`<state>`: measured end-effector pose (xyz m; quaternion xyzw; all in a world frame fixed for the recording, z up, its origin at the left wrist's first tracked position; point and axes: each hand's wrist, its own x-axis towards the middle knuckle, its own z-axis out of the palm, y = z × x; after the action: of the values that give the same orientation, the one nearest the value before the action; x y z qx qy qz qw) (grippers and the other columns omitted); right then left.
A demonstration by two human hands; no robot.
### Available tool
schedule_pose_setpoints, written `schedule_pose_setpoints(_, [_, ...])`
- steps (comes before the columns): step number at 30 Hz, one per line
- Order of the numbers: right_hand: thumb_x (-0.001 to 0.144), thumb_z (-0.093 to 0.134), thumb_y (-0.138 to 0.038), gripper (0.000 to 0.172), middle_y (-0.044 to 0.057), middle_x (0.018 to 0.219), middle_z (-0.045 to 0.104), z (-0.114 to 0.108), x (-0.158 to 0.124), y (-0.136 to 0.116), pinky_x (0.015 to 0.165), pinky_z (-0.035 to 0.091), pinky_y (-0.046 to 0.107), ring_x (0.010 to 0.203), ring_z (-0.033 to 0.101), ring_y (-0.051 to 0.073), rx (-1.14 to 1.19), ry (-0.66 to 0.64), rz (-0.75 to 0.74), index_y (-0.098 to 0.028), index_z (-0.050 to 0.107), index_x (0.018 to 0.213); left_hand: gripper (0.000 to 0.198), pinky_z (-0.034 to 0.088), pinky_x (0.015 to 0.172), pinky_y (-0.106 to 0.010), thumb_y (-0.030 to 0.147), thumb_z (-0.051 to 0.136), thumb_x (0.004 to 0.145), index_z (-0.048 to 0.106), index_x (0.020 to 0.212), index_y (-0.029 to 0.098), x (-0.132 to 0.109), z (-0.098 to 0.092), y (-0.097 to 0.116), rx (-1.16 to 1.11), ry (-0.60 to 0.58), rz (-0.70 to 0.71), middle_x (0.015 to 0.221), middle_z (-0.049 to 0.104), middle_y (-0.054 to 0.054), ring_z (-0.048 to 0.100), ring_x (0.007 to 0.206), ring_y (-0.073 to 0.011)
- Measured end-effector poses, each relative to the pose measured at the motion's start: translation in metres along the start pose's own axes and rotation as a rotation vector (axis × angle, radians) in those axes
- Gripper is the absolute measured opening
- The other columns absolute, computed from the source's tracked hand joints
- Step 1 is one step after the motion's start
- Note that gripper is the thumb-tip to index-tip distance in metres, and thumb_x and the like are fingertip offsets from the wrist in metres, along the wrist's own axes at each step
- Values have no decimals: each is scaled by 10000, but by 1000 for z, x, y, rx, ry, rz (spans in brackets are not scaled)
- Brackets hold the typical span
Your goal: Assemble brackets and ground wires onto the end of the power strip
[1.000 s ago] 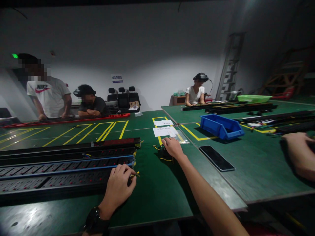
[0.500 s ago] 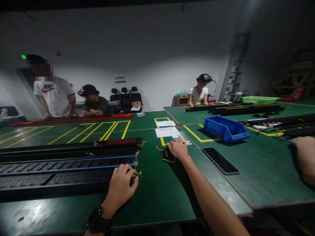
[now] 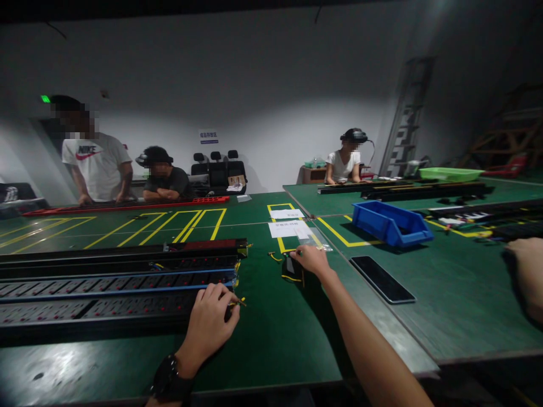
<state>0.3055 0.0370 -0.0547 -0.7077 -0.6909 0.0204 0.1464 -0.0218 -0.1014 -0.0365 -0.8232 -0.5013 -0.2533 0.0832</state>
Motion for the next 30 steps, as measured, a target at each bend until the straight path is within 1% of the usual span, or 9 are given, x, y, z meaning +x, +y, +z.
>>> schedule_pose_setpoints(4, [952, 545, -439, 314, 119, 998, 746, 2, 2, 3, 727, 411, 336, 932, 662, 282, 32, -32, -25, -232, 764, 1040, 140, 405, 822, -399, 224, 547, 894, 683, 863, 212, -1, 0, 0, -4, -6, -5, 941, 624, -52, 532, 935, -229])
schedule_pose_setpoints(7, [959, 543, -401, 291, 107, 981, 733, 4, 2, 2, 716, 403, 312, 899, 651, 246, 22, 20, -39, -214, 765, 983, 145, 400, 835, -407, 229, 543, 898, 684, 871, 212, -2, 0, 0, -10, -22, -15, 952, 623, -49, 530, 947, -231])
schedule_pose_setpoints(10, [970, 511, -397, 323, 111, 1025, 692, 3, 3, 2, 711, 409, 299, 849, 633, 214, 62, 222, 4, -190, 758, 952, 138, 393, 846, -414, 231, 550, 892, 684, 865, 213, -2, 2, 0, -2, -24, -20, 952, 625, -49, 530, 959, -237])
schedule_pose_setpoints(13, [964, 466, -470, 427, 132, 967, 673, 1, 7, 3, 703, 426, 309, 815, 618, 223, 252, 465, 89, -153, 750, 924, 133, 391, 844, -408, 231, 555, 889, 684, 861, 213, -1, 4, -1, 6, -15, -14, 948, 626, -50, 531, 957, -235])
schedule_pose_setpoints(17, [933, 398, -602, 558, 104, 742, 675, -7, 7, 1, 639, 429, 323, 718, 614, 240, 616, 567, 127, -147, 695, 811, 133, 394, 838, -395, 225, 555, 889, 685, 865, 213, 0, 3, 0, 12, -2, -4, 946, 626, -50, 533, 953, -230])
schedule_pose_setpoints(21, [885, 472, -671, 539, 55, 632, 638, -14, -2, -13, 550, 419, 306, 571, 581, 201, 842, 487, 17, -171, 655, 804, 129, 395, 835, -392, 226, 561, 887, 688, 866, 219, 0, 2, 0, 12, -6, -8, 942, 626, -43, 536, 951, -229])
schedule_pose_setpoints(24, [852, 567, -651, 475, 51, 662, 646, -17, -10, -30, 528, 448, 304, 526, 592, 180, 1028, 268, -36, -184, 643, 810, 128, 393, 831, -392, 226, 565, 887, 691, 868, 218, 0, 2, -1, 11, -9, -9, 940, 625, -43, 536, 949, -228])
schedule_pose_setpoints(27, [792, 680, -589, 400, 76, 821, 706, -17, -16, -45, 621, 528, 317, 661, 663, 192, 1257, 22, -62, -191, 663, 825, 128, 392, 826, -391, 225, 568, 886, 694, 865, 214, 0, 1, -1, 11, -6, -6, 931, 625, -45, 537, 940, -225])
schedule_pose_setpoints(30, [764, 725, -508, 345, 93, 927, 730, -11, -20, -55, 727, 546, 328, 775, 669, 189, 1321, -124, -118, -173, 713, 845, 125, 392, 829, -391, 223, 573, 882, 695, 860, 215, -1, 1, -1, 12, -5, -7, 929, 626, -44, 539, 940, -226])
